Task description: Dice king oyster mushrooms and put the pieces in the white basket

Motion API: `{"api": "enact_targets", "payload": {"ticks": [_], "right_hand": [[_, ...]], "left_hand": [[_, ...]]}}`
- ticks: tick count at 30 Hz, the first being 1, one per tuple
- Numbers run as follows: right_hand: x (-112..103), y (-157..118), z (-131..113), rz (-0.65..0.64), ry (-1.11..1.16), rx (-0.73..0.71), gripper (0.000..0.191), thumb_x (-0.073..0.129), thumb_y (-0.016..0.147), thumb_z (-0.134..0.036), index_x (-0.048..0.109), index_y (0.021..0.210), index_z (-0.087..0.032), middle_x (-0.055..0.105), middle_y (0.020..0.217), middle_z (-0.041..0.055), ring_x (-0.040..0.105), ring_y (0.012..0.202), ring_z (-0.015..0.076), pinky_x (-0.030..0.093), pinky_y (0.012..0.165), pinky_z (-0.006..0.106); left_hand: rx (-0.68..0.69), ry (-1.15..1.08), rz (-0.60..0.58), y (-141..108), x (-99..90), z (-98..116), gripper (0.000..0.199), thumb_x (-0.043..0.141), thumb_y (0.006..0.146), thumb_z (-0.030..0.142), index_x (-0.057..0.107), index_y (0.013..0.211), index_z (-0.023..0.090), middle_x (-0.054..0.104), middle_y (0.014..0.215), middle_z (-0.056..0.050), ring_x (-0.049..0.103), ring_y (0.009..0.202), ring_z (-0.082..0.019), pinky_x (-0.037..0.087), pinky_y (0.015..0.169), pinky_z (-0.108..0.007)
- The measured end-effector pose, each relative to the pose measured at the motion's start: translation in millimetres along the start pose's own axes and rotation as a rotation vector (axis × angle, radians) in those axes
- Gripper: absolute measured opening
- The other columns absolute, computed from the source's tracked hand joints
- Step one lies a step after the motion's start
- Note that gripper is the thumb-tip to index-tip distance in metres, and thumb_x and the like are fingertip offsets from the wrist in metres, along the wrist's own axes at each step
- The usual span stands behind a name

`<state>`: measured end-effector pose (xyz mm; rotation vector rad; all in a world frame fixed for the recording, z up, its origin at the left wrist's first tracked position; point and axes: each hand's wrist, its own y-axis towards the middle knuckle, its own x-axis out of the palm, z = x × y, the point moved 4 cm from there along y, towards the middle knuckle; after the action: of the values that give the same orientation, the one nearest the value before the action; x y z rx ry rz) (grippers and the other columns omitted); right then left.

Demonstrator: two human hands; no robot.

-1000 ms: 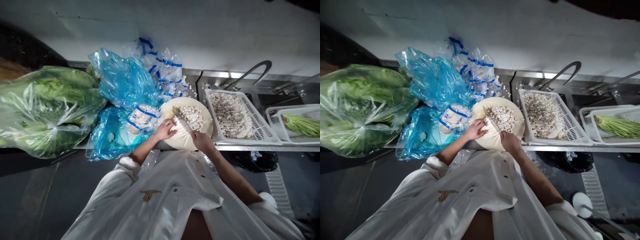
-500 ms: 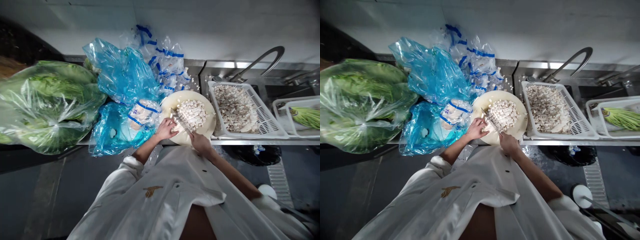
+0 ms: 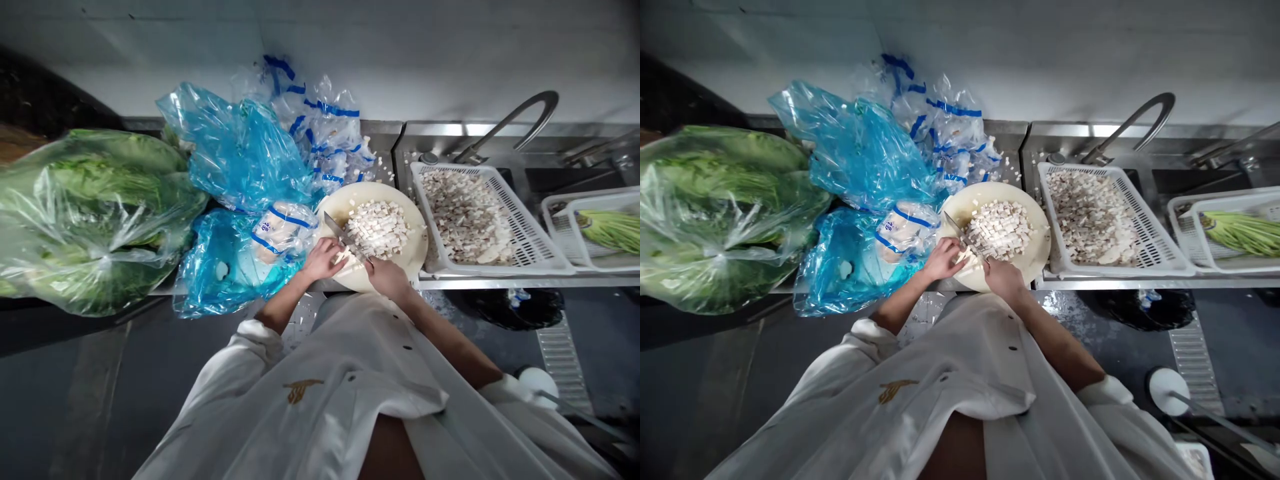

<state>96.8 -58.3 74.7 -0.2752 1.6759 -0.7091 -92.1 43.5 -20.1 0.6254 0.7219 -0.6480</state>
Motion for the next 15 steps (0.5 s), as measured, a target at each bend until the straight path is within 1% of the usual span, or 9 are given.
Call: {"api": "enact_targets", "payload": {"ticks": [3, 5, 7, 9, 12, 15], "right_hand": [[4, -7, 2, 0.024, 0.015, -0.033, 0.051, 0.028, 0.115, -0.049, 0.067, 0.133, -0.022, 0.078, 0.118, 0.0159, 0.074, 0.108, 0.0277, 0.049, 0.092, 0.034], [13, -7, 2, -0.004, 0.038, -0.025, 0.05, 0.029, 0.115, -0.049, 0.066, 0.134, -0.021, 0.079, 0.115, 0.0159, 0.075, 0.105, 0.0274, 0.049, 0.09, 0.033], [22, -1, 0, -0.028, 0.062, -0.026, 0.049, 0.03, 0.115, -0.047, 0.066, 0.133, -0.019, 0.079, 0.115, 0.0157, 0.075, 0.105, 0.0273, 0.049, 0.089, 0.032], [24, 10, 0, -0.021, 0.085, -0.048, 0.048, 0.03, 0.115, -0.045, 0.068, 0.13, -0.02, 0.079, 0.117, 0.015, 0.074, 0.108, 0.0271, 0.048, 0.088, 0.032], [15, 28, 10, 0.006, 0.1, -0.093, 0.045, 0.035, 0.115, -0.046, 0.071, 0.125, -0.022, 0.079, 0.12, 0.0128, 0.073, 0.11, 0.0263, 0.047, 0.087, 0.03], [-2, 36, 23, 0.038, 0.081, -0.123, 0.043, 0.036, 0.114, -0.045, 0.072, 0.123, -0.023, 0.079, 0.121, 0.0115, 0.073, 0.11, 0.0265, 0.047, 0.087, 0.03]], "left_hand": [[-0.034, 0.006, 0.004, -8, -1.3, 1, 0.038, 0.068, 0.099, 0.052, 0.069, 0.125, 0.025, 0.059, 0.136, -0.013, 0.053, 0.132, -0.032, 0.048, 0.116, -0.056], [-0.031, 0.017, -0.009, -16, 3.2, 4, 0.049, 0.074, 0.093, 0.058, 0.068, 0.129, 0.025, 0.056, 0.141, -0.014, 0.048, 0.139, -0.035, 0.045, 0.12, -0.059], [-0.016, 0.029, -0.025, -22, 10.9, 9, 0.058, 0.078, 0.089, 0.061, 0.067, 0.132, 0.024, 0.053, 0.144, -0.015, 0.043, 0.144, -0.038, 0.043, 0.122, -0.061], [-0.021, 0.047, -0.017, -23, 18.7, 13, 0.055, 0.077, 0.092, 0.057, 0.066, 0.133, 0.022, 0.054, 0.142, -0.016, 0.042, 0.145, -0.038, 0.044, 0.122, -0.06], [-0.081, 0.085, 0.031, -16, 29.0, 17, 0.041, 0.068, 0.101, 0.047, 0.065, 0.133, 0.021, 0.055, 0.137, -0.016, 0.046, 0.142, -0.036, 0.047, 0.12, -0.058], [-0.154, 0.116, 0.077, 0, 37.8, 23, 0.038, 0.064, 0.104, 0.043, 0.062, 0.133, 0.02, 0.055, 0.137, -0.018, 0.047, 0.141, -0.036, 0.048, 0.118, -0.059]]}}
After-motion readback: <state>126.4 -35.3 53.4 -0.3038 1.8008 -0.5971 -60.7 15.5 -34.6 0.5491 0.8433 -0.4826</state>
